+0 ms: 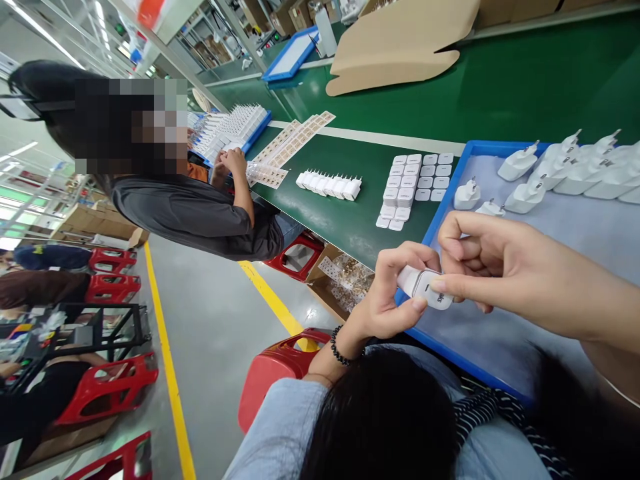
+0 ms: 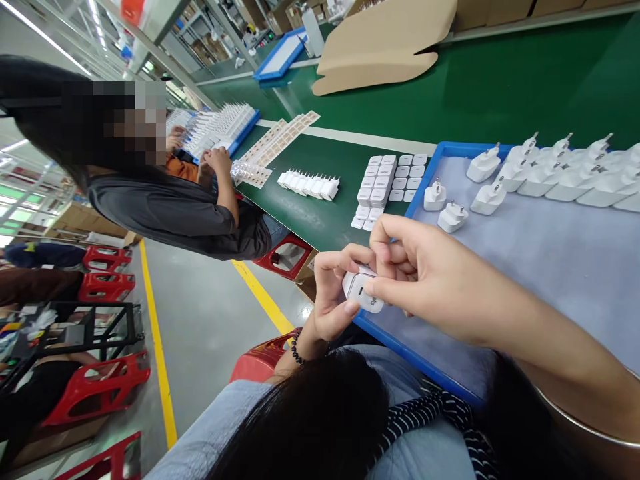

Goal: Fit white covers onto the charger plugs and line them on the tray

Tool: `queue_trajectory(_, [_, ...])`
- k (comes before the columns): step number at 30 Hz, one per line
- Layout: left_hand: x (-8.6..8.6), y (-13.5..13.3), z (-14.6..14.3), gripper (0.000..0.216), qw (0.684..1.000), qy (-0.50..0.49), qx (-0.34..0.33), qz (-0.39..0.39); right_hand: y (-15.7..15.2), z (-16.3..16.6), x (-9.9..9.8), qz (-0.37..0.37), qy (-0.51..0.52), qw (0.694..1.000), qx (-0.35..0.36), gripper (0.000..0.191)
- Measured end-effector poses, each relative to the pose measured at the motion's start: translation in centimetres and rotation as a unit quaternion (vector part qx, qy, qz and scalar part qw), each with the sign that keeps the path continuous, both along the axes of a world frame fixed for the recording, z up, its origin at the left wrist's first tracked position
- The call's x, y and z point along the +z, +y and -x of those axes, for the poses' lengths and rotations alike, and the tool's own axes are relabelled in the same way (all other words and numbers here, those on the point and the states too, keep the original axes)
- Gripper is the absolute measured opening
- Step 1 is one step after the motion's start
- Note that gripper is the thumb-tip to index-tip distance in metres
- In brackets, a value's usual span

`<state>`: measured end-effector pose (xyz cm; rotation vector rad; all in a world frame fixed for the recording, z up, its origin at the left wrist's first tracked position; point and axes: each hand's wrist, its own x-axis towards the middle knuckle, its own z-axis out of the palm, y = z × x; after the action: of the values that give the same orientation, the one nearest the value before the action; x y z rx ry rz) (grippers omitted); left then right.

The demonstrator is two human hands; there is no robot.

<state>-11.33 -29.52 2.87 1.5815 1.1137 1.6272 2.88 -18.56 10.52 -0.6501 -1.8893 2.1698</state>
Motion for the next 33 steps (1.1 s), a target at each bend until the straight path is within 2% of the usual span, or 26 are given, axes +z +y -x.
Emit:
queue_trajectory(5, [0.0,0.1,0.3,0.039,0.999,0.012,-0.005,-0.037,0.1,0.1,-0.2,0.012,-0.007,1.0,0.019,0.029])
queue_trajectory(11, [0.3,0.1,0.0,0.031,0.994,-0.093,0.008,0.061,-0.7,0.5,-0.3,-0.027,0.004,1.0,-0.011,0.032])
queue_trajectory(13, [0.1,0.3,-0.2,0.036,0.985,-0.141,0.02,0.092,-0.9,0.7,-0.3,-0.039,0.006,0.999,-0.023,0.033])
queue_trajectory(17, [0.3,0.7,-0.5,0.045,0.968,-0.212,0.037,0.129,-0.7,0.9,-0.3,0.005,0.036,0.999,0.001,0.034])
queue_trajectory(22, [1.0,0.5,-0.1,0.05,0.971,-0.197,0.022,0.132,-0.2,0.7,-0.2,0.064,0.065,0.995,0.049,0.026])
queue_trajectory(27, [0.8,0.2,0.2,0.05,0.972,-0.195,0.019,0.129,-0.3,0.6,-0.3,0.085,0.084,0.991,0.057,0.02])
queue_trajectory(33, [1.1,0.0,-0.3,0.05,0.971,-0.221,-0.071,0.061,-0.3,0.6,-0.4,0.076,0.077,0.994,0.031,0.011])
